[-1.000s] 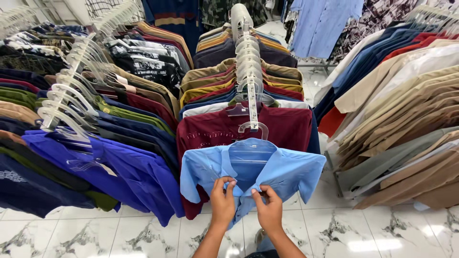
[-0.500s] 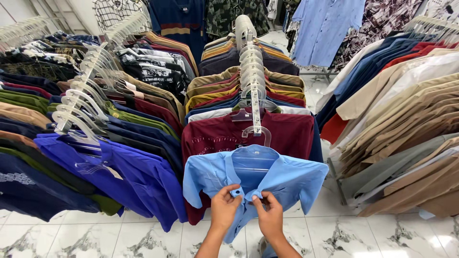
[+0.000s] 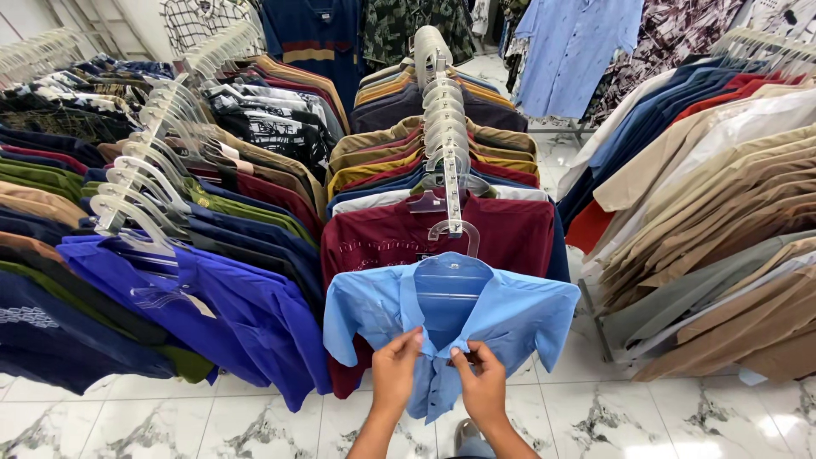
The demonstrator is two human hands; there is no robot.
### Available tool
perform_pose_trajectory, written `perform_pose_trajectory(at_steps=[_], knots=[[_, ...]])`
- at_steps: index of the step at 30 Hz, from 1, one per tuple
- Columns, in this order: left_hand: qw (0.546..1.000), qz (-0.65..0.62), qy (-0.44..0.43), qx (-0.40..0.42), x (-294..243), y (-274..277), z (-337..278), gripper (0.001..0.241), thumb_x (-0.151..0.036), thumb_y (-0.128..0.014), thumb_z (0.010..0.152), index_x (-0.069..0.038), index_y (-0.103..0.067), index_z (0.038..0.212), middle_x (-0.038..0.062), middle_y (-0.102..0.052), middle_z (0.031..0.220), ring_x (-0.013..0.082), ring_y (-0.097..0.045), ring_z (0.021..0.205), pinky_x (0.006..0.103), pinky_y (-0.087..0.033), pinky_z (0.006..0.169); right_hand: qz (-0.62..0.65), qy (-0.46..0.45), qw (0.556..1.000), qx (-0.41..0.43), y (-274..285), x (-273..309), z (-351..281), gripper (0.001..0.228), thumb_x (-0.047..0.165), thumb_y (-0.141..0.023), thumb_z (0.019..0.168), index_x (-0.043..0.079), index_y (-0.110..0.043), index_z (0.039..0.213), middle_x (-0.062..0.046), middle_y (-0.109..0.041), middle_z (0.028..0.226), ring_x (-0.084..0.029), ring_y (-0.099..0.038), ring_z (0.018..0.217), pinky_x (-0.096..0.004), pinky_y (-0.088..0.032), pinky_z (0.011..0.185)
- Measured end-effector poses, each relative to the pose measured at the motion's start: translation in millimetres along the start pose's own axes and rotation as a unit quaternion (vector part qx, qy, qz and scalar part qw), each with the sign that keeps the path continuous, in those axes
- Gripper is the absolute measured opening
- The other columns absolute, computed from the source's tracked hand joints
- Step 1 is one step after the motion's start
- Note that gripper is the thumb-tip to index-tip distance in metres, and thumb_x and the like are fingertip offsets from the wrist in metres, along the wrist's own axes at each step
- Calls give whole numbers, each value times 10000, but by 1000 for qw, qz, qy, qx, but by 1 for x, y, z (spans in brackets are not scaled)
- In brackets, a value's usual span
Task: The person buttons a maroon shirt and a light blue shirt by hand and then places both shirts onto a clothing rack.
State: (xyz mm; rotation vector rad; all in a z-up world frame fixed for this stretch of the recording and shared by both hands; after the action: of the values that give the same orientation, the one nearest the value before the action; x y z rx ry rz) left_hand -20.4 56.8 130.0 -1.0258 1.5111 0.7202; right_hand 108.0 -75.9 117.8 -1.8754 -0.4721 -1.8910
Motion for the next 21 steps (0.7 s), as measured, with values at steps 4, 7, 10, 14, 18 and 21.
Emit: perform_pose_trajectory(at_steps=[4, 7, 10, 14, 18, 21], knots=[[1000, -1, -10, 16, 7, 0, 4, 334, -96, -752, 880, -42, -795, 1207, 105, -810, 1232, 163, -756, 1160, 291, -609, 1012, 11, 1, 1000, -1, -3, 7, -3, 97, 91, -758, 901, 1, -748, 934, -52, -720, 802, -150, -687, 768, -302, -592, 767], [998, -4, -41, 39, 1, -5, 0, 316, -52, -767, 870, -37, -791, 1185, 97, -824, 1158, 158, -767, 1079, 282, -625, 955, 0, 16, 1000, 4, -3, 14, -5, 100, 106, -757, 904, 7, -758, 917, -54, -748, 792, -133, -701, 787, -286, -565, 763], [998, 22, -49, 23, -8, -6, -7, 274, -65, -808, 849, -41, -812, 1121, 79, -844, 1037, 118, -777, 920, 236, -630, 869, 6, -4, 1000, -6, -2, 4, -7, 130, 115, -776, 894, 13, -764, 974, -48, -767, 864, -120, -698, 835, -288, -581, 791], [993, 42, -106, 19, -17, -11, -13, 90, -31, -834, 821, -67, -823, 903, 53, -706, 1049, 149, -732, 922, 263, -623, 830, 56, -14, 998, -13, 1, 1, -9, 122, 85, -765, 896, -12, -752, 970, -63, -745, 853, -130, -682, 832, -329, -639, 817], [961, 139, -237, -32, -41, -12, -25, 83, -135, -901, 769, -183, -886, 835, -14, -444, 1006, 148, -506, 954, 277, -471, 877, 10, -1, 1000, -4, 7, -2, -9, 122, 111, -768, 896, 12, -758, 966, -50, -739, 799, -120, -667, 758, -284, -594, 747], [959, 128, -254, -15, -51, -17, -29, 124, -84, -899, 769, -142, -880, 877, -19, -539, 913, 129, -563, 857, 260, -510, 783, -4, 23, 1000, 6, 6, 7, -11, 84, 81, -752, 911, 19, -754, 968, -23, -738, 845, -95, -648, 802, -258, -528, 752]])
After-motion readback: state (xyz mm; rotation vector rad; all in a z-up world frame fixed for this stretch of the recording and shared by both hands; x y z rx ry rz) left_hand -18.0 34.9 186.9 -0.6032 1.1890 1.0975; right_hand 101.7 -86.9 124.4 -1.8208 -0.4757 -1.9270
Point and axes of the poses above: each hand's wrist, its own z-axis towards the middle knuckle, its own y-axis out of the back of the hand, x = y × z, the point moved 6 cm from there along z, towards the middle knuckle
